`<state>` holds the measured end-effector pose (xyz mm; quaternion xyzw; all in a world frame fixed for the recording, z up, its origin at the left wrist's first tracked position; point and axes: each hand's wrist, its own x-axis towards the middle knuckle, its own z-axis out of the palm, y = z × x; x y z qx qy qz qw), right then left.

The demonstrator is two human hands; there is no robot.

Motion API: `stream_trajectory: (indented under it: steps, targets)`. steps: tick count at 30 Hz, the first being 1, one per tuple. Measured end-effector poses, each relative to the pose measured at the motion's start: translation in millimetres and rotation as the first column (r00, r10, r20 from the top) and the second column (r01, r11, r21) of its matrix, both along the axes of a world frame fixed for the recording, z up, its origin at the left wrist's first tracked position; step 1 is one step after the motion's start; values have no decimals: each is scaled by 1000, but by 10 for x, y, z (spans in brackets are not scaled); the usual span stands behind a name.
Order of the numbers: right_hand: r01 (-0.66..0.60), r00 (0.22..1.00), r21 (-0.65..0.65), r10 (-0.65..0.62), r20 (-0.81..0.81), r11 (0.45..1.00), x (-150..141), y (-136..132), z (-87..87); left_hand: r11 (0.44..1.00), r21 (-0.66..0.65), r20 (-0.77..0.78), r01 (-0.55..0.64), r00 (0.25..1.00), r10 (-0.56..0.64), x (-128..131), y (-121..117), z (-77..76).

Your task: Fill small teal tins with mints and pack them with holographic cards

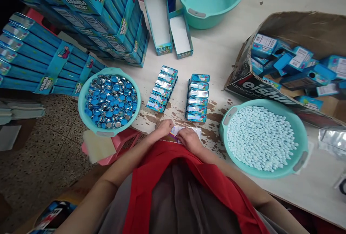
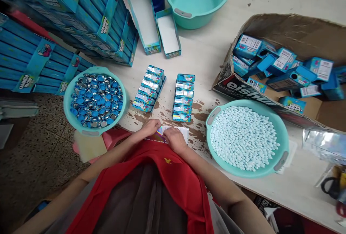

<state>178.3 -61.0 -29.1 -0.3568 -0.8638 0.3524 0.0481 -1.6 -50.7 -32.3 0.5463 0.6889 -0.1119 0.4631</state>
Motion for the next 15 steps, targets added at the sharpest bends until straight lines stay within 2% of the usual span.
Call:
stream_trajectory:
  steps: [2,4,5,7,8,9,12,15]
  targets:
    - [133,988,-109,-141,-63,985,-8,37,152,999,41,18,-17,1000,16,-11,-19,63]
    - [275,941,-201,-306,-147,940,-6,96,333,983,136,169,-121,981,98,-23,-47,167]
    - [329,908,-238,-375,-185,914,-2,135,423,965,165,307,-202,941,144,-25,-58,229]
    - [403,847,-293,-474,-240,867,10,229,578,940,116,580,-320,790,198,-13,-56,356]
    - [429,821,-314,-510,-256,847,15,280,634,945,59,656,-322,726,207,0,-37,415]
    - [457,795,-329,-545,-266,826,17,334,672,953,10,685,-303,696,214,17,-2,467]
    - [584,705,-319,-661,-257,746,-6,520,684,965,-17,642,-263,736,212,62,222,574]
    - [719,603,-207,-743,-291,664,-64,807,583,956,107,624,-272,767,148,54,642,626]
